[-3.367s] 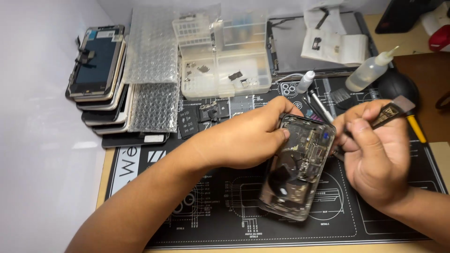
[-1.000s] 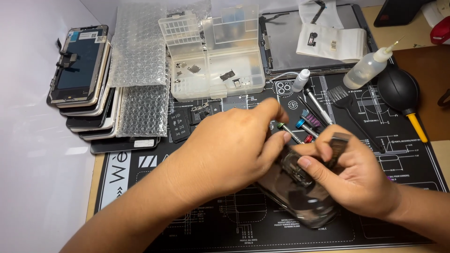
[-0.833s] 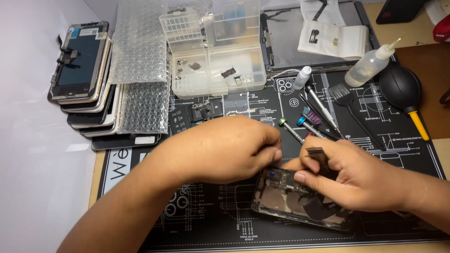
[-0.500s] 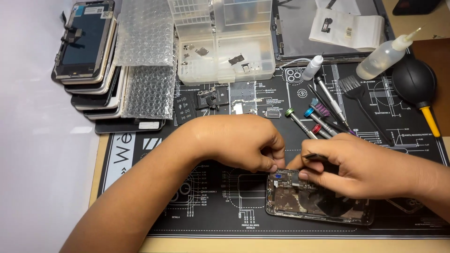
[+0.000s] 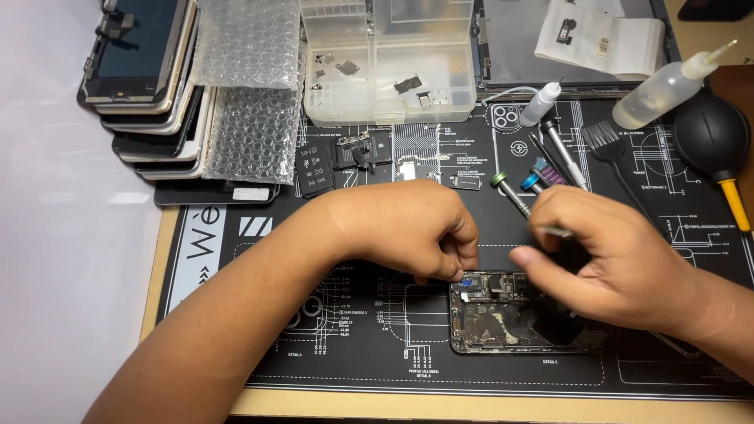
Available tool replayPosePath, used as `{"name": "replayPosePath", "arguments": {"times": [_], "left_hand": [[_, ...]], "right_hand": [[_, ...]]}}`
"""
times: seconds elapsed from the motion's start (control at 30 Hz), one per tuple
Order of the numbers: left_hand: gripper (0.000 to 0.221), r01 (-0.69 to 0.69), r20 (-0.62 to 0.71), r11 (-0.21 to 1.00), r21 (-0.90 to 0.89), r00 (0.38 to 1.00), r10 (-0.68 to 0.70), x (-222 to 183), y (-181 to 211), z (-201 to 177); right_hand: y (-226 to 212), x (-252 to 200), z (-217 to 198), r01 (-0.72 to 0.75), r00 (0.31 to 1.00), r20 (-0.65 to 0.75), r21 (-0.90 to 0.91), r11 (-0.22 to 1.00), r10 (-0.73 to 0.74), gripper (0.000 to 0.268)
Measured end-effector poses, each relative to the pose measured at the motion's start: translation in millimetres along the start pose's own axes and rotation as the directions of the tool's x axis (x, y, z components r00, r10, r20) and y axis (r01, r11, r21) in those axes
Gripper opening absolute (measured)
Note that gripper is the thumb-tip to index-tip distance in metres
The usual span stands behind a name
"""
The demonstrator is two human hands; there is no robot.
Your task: Disassembling a mobile phone by removing internal components from the frame using precision tools.
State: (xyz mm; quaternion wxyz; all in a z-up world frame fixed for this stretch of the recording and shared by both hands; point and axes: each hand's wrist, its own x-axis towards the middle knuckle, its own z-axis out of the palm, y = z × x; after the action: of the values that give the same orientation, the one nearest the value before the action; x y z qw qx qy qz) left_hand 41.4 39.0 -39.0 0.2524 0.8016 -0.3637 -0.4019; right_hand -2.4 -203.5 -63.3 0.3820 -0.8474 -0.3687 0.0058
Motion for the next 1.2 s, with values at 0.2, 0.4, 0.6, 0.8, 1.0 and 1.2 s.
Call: {"name": "replayPosePath", "arguments": {"times": [0.2,0.4,0.6,0.8,1.0,1.2], "left_hand": [[0.018,0.109,0.003,0.994,-0.025,0.994,-0.109,-4,8,-2],[0.012,0.105,0.053,0.986,-0.134,0.994,-0.098,-2,3,-1],[0.021,0.100,0.068,0.984,-0.149,0.994,-0.091,-2,1,-1],[0.042,0.071,0.085,0.992,-0.104,0.994,-0.062,1,-5,-1],[0.034,0.042,0.078,0.996,-0.085,0.996,-0.035,3,-8,1],[0.030,0.085,0.114,0.986,-0.144,0.991,-0.069,1,-6,1]], "right_hand": [[22,-23,12,0.109,0.989,-0.131,0.280,0.954,-0.074,0.020],[0,-10,13,0.158,0.952,-0.264,-0.013,0.987,-0.156,0.020],[-1,-9,16,0.113,0.949,-0.313,0.186,0.976,-0.050,0.018],[-4,-7,21,0.083,0.976,-0.216,0.281,0.956,-0.022,0.015],[-14,-2,20,0.030,0.981,-0.195,0.103,0.994,-0.009,0.014],[-20,-5,20,-0.064,0.990,-0.126,0.047,0.997,0.070,0.017]]}}
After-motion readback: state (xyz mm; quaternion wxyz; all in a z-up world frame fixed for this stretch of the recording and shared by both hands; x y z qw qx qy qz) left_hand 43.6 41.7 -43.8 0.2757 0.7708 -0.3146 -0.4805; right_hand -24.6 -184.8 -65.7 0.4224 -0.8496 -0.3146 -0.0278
